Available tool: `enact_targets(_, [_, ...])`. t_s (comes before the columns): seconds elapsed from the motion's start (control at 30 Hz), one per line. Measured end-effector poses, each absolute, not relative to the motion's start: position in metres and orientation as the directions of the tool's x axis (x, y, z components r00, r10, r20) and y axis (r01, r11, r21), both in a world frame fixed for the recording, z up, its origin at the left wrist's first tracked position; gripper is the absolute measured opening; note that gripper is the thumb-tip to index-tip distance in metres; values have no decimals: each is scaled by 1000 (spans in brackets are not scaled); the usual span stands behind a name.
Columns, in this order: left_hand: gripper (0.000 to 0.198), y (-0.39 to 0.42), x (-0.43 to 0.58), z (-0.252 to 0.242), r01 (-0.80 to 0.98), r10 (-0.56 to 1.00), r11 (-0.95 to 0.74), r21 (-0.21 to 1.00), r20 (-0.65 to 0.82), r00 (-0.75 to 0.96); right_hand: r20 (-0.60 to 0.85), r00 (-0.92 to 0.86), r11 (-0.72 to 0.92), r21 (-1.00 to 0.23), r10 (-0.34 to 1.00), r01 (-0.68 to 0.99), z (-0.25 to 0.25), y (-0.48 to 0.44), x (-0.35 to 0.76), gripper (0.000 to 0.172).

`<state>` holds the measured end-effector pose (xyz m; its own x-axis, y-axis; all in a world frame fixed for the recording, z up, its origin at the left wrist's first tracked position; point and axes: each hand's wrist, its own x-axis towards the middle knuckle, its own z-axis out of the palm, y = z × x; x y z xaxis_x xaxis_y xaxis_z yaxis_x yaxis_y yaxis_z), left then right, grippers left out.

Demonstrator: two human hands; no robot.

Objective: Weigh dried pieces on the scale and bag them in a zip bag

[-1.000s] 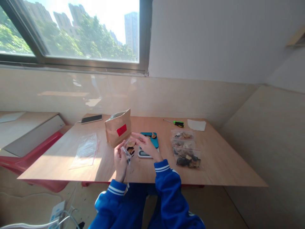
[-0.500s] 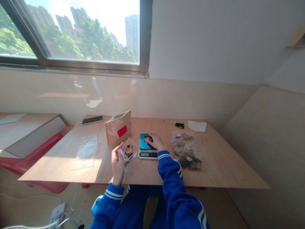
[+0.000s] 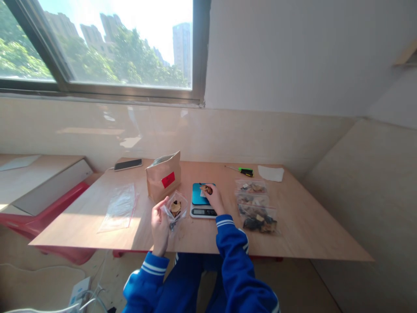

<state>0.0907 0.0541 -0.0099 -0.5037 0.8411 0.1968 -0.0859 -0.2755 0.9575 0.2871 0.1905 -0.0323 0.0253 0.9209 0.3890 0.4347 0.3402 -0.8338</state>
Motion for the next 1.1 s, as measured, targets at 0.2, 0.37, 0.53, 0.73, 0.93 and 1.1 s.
enact_targets(0.2, [33, 54, 95, -5, -144, 864, -263, 954, 167, -475, 460, -63, 459, -845, 885, 275, 46, 167, 267, 37])
enact_targets(0.37, [37, 54, 97, 4, -298, 895, -280, 913, 135, -426, 388, -549, 592, -763, 740, 259, 91, 119, 241, 41])
enact_targets(0.53, [41, 54, 93, 7, -457, 936, -241, 856, 81, -342, 291, -664, 471, -876, 689, 105, 92, 103, 230, 42])
enact_targets(0.73, [41, 55, 88, 7, -516, 959, -180, 837, 32, -281, 317, -505, 355, -934, 803, -22, 83, 110, 240, 32])
enact_targets(0.93, [38, 55, 82, 10, -573, 976, -127, 810, -1, -218, 259, -331, 283, -959, 907, 23, 42, 117, 249, 40])
enact_targets(1.1, [36, 57, 83, 4, -508, 981, -119, 853, 20, -195, 237, -249, 229, -971, 939, -64, 20, 108, 240, 33])
